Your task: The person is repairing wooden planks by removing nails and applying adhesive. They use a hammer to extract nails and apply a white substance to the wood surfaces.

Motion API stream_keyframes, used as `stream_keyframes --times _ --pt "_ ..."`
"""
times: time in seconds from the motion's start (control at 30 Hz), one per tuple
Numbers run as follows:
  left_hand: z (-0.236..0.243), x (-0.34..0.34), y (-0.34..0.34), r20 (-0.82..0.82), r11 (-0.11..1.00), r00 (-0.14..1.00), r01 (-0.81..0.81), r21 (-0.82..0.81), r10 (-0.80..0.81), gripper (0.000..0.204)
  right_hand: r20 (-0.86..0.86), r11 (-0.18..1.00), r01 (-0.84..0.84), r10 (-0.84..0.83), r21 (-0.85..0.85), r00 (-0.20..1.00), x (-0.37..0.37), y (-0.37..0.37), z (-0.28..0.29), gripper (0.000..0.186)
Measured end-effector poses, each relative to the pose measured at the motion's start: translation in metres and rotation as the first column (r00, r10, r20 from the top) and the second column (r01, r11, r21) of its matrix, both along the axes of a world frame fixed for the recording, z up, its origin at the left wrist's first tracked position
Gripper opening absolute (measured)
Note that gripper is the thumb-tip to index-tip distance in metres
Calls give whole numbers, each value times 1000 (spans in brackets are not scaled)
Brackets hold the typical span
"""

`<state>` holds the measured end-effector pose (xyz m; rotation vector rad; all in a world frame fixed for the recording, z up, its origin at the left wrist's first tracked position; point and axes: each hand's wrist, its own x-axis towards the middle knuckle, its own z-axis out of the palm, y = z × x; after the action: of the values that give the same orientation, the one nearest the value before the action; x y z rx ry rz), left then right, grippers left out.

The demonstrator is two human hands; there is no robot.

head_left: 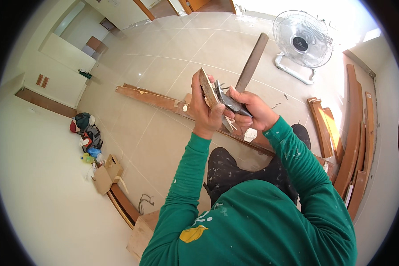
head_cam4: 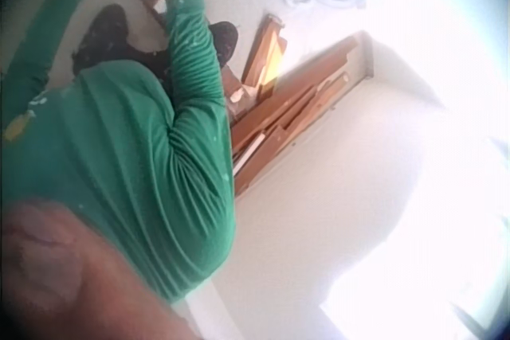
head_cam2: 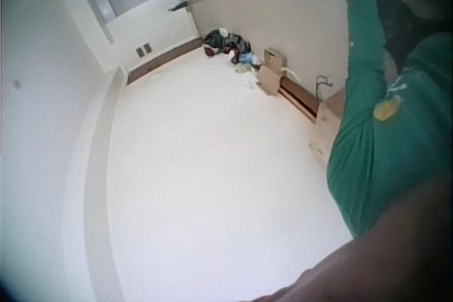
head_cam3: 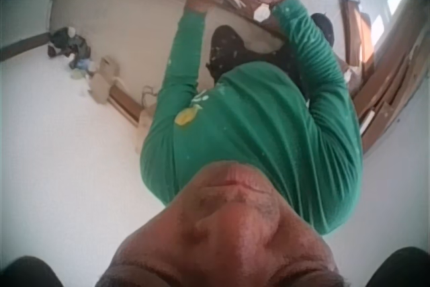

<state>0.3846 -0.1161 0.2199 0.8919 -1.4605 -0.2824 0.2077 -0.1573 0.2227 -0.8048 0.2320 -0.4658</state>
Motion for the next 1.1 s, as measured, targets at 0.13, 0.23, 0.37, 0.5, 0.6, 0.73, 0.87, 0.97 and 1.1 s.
stream_keyframes --times 0.13,0.23,0.37,0.5,0.6,0.73,0.87,0.97,1.1 --pt "6 1 3 -50 995 995 88 44 -86 124 -47 988 152 -153 -27 987 -2 0 6 50" --pt "0 13 6 -50 996 995 91 22 -90 124 -115 952 279 -293 -128 949 1 11 17 47" --pt "2 13 8 -29 990 990 136 43 -135 124 -247 866 399 -475 -302 845 7 21 16 47" --pt "3 13 11 -36 992 992 121 37 -120 124 -185 819 514 -563 -253 806 19 38 18 50" --pt "8 12 12 -35 990 992 122 67 -120 125 -148 872 485 -488 -58 860 18 40 16 48" --pt "10 10 17 -40 986 993 119 114 -115 128 -111 890 456 -452 9 885 17 35 11 46" --pt "5 22 10 -37 991 991 130 34 -129 122 -174 873 485 -486 -51 856 20 25 16 40" --pt "3 26 11 -48 988 988 150 48 -148 122 -151 705 682 -709 -196 689 29 29 17 55" --pt "2 26 9 -51 988 988 148 38 -146 121 34 410 842 -893 -350 449 41 29 15 82"
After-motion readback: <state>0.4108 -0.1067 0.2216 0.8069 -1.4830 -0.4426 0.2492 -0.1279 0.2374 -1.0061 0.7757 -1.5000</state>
